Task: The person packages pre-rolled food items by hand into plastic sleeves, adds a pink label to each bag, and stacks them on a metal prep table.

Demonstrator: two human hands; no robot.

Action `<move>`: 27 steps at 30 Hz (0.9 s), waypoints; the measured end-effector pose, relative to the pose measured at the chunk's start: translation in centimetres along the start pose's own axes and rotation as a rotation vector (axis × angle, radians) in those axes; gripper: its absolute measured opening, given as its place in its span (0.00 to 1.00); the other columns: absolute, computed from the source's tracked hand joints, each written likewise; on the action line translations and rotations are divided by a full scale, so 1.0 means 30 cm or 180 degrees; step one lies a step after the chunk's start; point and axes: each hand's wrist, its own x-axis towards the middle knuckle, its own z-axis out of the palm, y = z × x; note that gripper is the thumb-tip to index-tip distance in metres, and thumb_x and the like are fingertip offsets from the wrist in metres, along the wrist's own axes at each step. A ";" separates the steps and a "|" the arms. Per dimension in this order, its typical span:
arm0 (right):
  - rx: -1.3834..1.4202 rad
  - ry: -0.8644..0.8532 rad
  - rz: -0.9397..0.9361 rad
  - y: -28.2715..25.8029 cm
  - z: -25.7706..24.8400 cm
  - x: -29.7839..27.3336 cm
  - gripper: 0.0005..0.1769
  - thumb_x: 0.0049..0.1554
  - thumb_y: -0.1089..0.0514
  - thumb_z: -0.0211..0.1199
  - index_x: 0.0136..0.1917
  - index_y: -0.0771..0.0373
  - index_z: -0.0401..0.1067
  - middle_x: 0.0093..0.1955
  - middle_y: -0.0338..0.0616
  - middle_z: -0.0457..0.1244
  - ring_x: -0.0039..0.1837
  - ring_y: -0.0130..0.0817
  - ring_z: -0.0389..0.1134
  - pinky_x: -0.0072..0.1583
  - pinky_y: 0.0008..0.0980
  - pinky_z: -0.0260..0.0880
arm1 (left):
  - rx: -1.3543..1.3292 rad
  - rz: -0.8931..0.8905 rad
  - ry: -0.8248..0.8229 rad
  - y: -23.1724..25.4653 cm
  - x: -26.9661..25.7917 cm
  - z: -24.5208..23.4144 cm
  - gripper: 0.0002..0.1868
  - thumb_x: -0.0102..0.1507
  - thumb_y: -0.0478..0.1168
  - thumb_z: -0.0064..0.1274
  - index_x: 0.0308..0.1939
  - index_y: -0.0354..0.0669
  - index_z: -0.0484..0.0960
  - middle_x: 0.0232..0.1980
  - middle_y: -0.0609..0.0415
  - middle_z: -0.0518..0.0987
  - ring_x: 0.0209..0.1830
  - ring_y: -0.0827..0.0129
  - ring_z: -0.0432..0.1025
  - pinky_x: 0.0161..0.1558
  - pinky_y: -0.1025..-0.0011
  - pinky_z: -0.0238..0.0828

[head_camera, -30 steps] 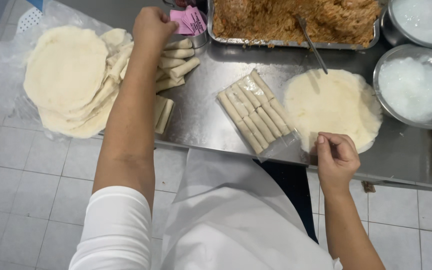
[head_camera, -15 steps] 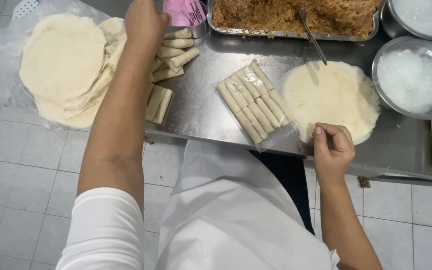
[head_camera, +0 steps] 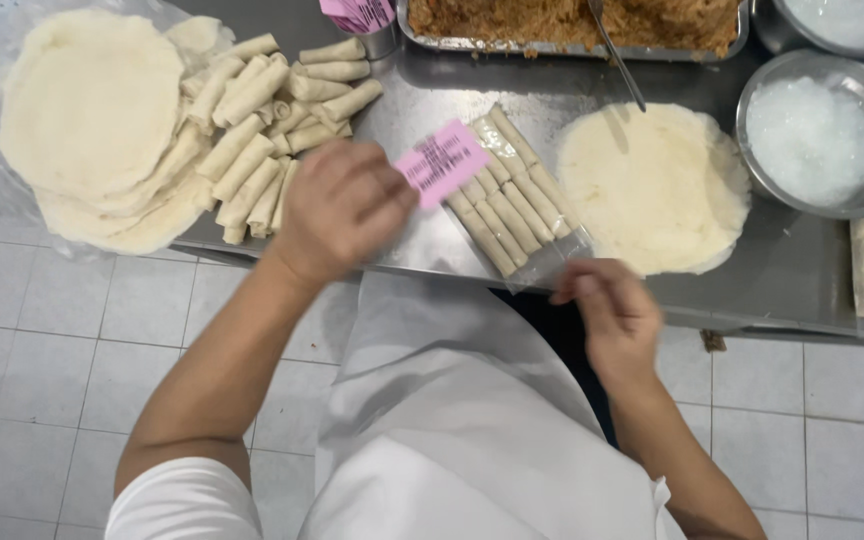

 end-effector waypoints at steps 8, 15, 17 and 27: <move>0.2064 -0.0008 0.1257 0.022 0.150 -0.013 0.03 0.58 0.72 0.58 0.43 0.69 0.71 0.35 0.56 0.68 0.37 0.50 0.74 0.34 0.43 0.79 | -0.0521 -0.0179 0.0410 0.313 -0.043 0.070 0.07 0.59 0.38 0.61 0.26 0.53 0.81 0.33 0.58 0.79 0.38 0.61 0.74 0.41 0.63 0.76; 0.0294 -0.0020 0.1728 0.058 -0.033 -0.045 0.06 0.59 0.65 0.58 0.48 0.70 0.72 0.28 0.55 0.64 0.25 0.38 0.64 0.30 0.34 0.67 | -0.1031 -0.1598 -0.0666 0.454 -0.124 0.163 0.13 0.64 0.42 0.49 0.51 0.44 0.75 0.49 0.52 0.72 0.52 0.58 0.70 0.53 0.58 0.70; 0.0229 0.0013 0.1824 0.088 -0.074 -0.080 0.06 0.60 0.65 0.55 0.48 0.70 0.71 0.24 0.54 0.60 0.20 0.35 0.58 0.25 0.31 0.61 | -0.0845 -0.1328 -0.0740 0.487 -0.121 0.212 0.17 0.67 0.50 0.45 0.51 0.43 0.74 0.46 0.51 0.69 0.49 0.59 0.70 0.51 0.60 0.71; 0.0459 0.0232 0.2590 0.111 -0.056 -0.119 0.07 0.59 0.64 0.57 0.39 0.69 0.70 0.23 0.46 0.56 0.21 0.33 0.58 0.20 0.27 0.55 | -0.0007 -0.1095 -0.0498 0.535 -0.078 0.289 0.10 0.65 0.46 0.44 0.36 0.46 0.75 0.28 0.55 0.71 0.27 0.64 0.70 0.26 0.71 0.68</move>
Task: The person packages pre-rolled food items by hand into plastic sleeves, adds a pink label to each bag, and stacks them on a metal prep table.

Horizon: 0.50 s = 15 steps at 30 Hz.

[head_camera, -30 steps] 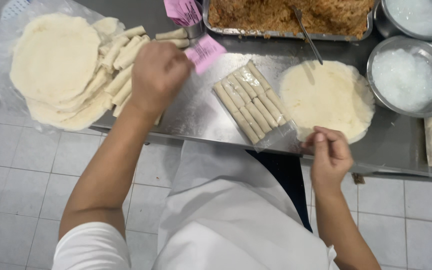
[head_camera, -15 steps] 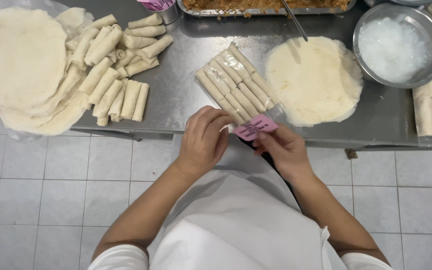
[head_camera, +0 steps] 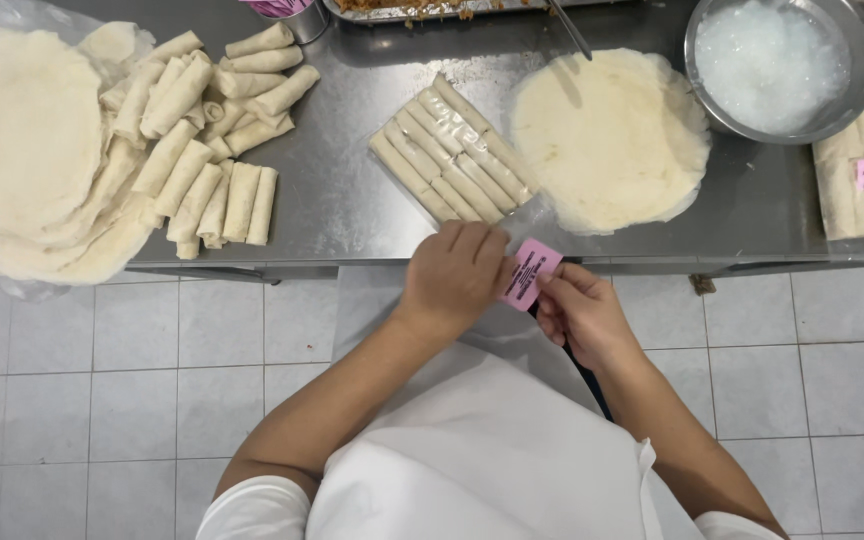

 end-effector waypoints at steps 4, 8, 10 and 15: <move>-0.0007 0.0203 -0.0222 -0.002 -0.024 0.020 0.07 0.59 0.64 0.57 0.39 0.68 0.69 0.24 0.44 0.54 0.22 0.31 0.58 0.21 0.25 0.55 | 0.0208 -0.0087 -0.0027 0.023 0.076 -0.024 0.06 0.60 0.39 0.48 0.40 0.44 0.75 0.30 0.54 0.68 0.28 0.63 0.68 0.26 0.71 0.66; 0.0072 0.0230 -0.0175 0.004 -0.027 0.001 0.07 0.58 0.65 0.56 0.37 0.67 0.67 0.24 0.43 0.52 0.22 0.32 0.58 0.21 0.25 0.55 | 0.0062 -0.0060 -0.0087 -0.008 0.032 0.034 0.04 0.57 0.35 0.52 0.29 0.45 0.73 0.24 0.58 0.65 0.21 0.68 0.65 0.21 0.76 0.62; 0.0045 0.0208 -0.0119 0.019 -0.026 -0.001 0.08 0.58 0.65 0.57 0.37 0.69 0.68 0.24 0.43 0.52 0.21 0.32 0.58 0.21 0.25 0.55 | -0.0205 -0.0007 -0.0015 -0.014 0.039 0.012 0.07 0.60 0.34 0.51 0.28 0.47 0.72 0.22 0.60 0.65 0.19 0.70 0.64 0.20 0.79 0.61; 0.0501 0.0088 -0.0034 -0.069 0.063 0.005 0.06 0.59 0.64 0.57 0.40 0.70 0.69 0.25 0.42 0.51 0.22 0.31 0.57 0.22 0.27 0.56 | -0.0384 0.0160 0.0053 0.004 0.112 -0.127 0.06 0.60 0.33 0.54 0.29 0.45 0.74 0.23 0.57 0.66 0.19 0.68 0.64 0.22 0.77 0.64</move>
